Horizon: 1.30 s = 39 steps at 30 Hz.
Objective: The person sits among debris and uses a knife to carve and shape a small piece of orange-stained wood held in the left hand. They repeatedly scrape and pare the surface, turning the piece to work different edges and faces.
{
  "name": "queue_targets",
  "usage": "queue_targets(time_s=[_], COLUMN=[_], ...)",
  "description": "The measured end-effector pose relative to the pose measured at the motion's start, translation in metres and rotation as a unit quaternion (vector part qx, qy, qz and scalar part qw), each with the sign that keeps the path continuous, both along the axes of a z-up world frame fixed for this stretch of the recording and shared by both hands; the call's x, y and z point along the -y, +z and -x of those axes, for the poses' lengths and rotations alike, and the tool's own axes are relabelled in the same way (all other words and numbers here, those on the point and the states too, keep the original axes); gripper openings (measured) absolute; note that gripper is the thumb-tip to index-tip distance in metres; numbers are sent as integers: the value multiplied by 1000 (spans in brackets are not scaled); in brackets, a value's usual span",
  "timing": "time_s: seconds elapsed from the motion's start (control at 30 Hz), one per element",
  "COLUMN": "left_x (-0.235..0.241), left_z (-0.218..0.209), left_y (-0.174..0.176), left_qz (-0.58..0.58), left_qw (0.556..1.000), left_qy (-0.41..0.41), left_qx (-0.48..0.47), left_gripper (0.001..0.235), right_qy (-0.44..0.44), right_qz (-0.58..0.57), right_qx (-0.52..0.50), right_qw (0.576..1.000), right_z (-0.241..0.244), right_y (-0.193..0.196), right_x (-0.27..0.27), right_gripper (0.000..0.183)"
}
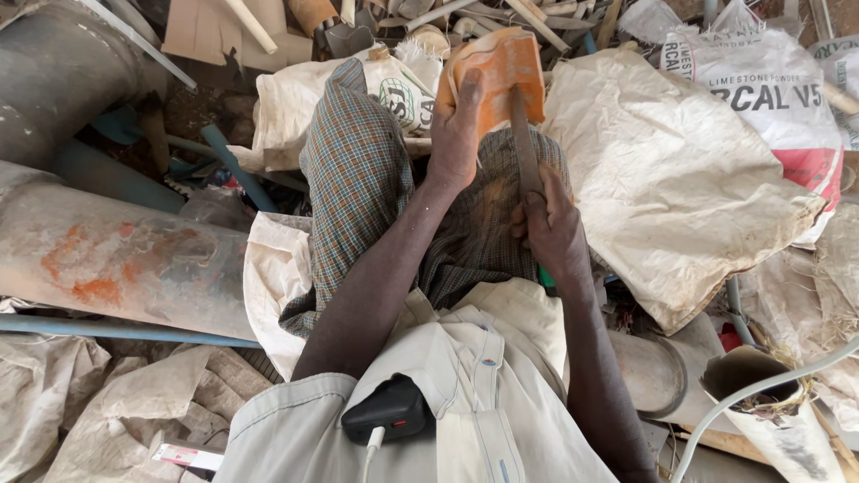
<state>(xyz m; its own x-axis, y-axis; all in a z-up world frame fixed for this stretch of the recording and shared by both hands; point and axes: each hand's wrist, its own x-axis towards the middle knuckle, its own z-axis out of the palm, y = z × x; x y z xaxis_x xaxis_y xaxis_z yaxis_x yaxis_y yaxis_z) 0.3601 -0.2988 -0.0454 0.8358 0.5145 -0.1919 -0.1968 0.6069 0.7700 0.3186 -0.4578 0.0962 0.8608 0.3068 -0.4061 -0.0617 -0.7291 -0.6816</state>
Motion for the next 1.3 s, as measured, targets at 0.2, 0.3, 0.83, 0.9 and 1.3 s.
queue_targets(time_s=[0.2,0.3,0.83,0.9,1.3], left_x=[-4,1,-7,-4,-7], left_z=[-7,-1,7,7,7], left_y=[3,-2,-11,-13,7], left_qz=[-65,-82,-5,53,-13], left_qw=[997,995,999,997,998], left_qy=[-20,-24,-30,-49,-14], left_qx=[37,60,11,28,-65], left_gripper=[57,60,70,68,47], right_qy=[29,30,186,170,-44], right_qz=[7,17,60,68,7], right_qx=[-3,-11,136,147,-35], right_qw=[1000,999,971,972,998], right_z=[-10,-2,4,-1,-8], right_y=[2,-2,-21,-23,-11], right_x=[-3,-3,12,16,11], right_gripper=[48,44,44,44,40])
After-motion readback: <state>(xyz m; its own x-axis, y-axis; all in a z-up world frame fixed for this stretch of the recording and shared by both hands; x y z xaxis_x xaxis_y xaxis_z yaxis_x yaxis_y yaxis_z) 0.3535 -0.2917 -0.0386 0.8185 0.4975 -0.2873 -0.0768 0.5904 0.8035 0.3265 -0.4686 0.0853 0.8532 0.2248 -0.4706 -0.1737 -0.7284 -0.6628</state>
